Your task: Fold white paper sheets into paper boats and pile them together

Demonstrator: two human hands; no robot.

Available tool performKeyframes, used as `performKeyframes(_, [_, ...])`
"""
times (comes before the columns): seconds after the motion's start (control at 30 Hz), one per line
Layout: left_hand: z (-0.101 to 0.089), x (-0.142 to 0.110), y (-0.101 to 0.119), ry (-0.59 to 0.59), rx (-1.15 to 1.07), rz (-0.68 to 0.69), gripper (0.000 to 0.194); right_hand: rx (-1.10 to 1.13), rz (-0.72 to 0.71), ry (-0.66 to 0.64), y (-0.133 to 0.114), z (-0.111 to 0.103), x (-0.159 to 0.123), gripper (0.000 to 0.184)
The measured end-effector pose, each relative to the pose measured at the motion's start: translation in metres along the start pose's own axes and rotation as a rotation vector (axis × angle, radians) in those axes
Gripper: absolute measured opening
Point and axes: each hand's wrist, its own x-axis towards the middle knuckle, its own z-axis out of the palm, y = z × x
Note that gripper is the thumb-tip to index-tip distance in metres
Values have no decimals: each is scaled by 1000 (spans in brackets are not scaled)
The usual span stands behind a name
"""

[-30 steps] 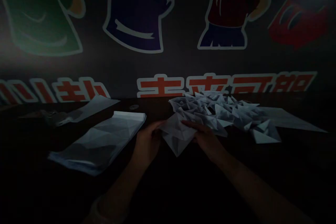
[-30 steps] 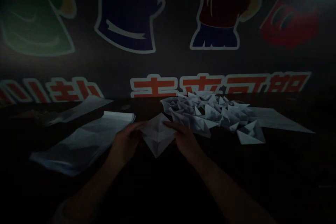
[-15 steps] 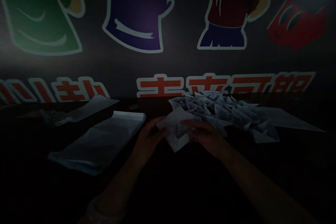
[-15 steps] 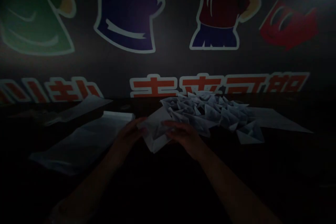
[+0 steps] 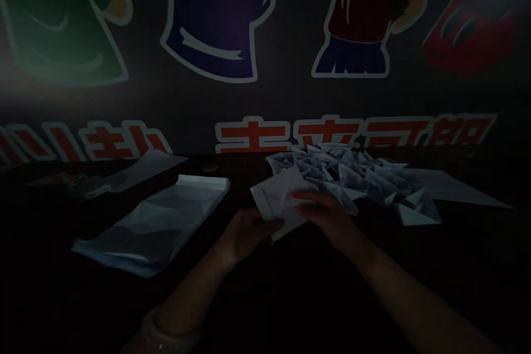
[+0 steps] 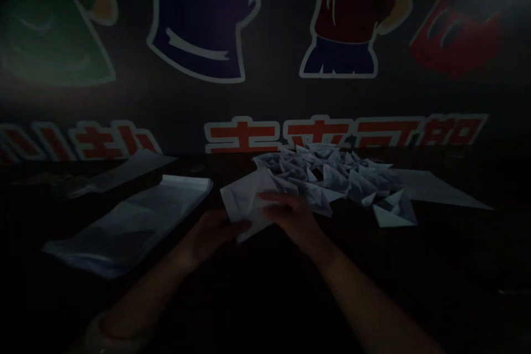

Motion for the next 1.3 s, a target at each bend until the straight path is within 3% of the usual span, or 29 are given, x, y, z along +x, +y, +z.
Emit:
performKeyframes(0.17, [2, -2, 3, -76, 148, 21, 25, 165, -32, 141, 3, 0, 6, 24])
performKeyframes(0.3, [7, -2, 5, -17, 167, 48, 31, 333, 43, 235, 11, -4, 14, 24])
performKeyframes(0.47, [8, 1, 1, 24, 147, -5, 37, 383, 80, 237, 14, -10, 16, 29])
performKeyframes(0.7, [-2, 5, 1, 283, 80, 38, 31, 426, 124, 27, 11, -4, 12, 26])
performKeyframes(0.87, [-7, 4, 1, 181, 89, 61, 32, 305, 113, 52, 20, -6, 15, 28])
performKeyframes(0.97, [-12, 5, 2, 289, -62, 157, 42, 161, 81, 79, 25, -12, 18, 30])
performKeyframes(1.07, [-21, 5, 6, 400, -100, 237, 51, 109, 74, 25, 28, -17, 20, 31])
performKeyframes(1.2, [-30, 2, 10, 362, 67, 181, 34, 131, 89, -74, 27, -22, 20, 31])
performKeyframes(1.3, [-31, 1, 12, 347, 102, 158, 35, 119, 91, -135, 21, -25, 18, 30])
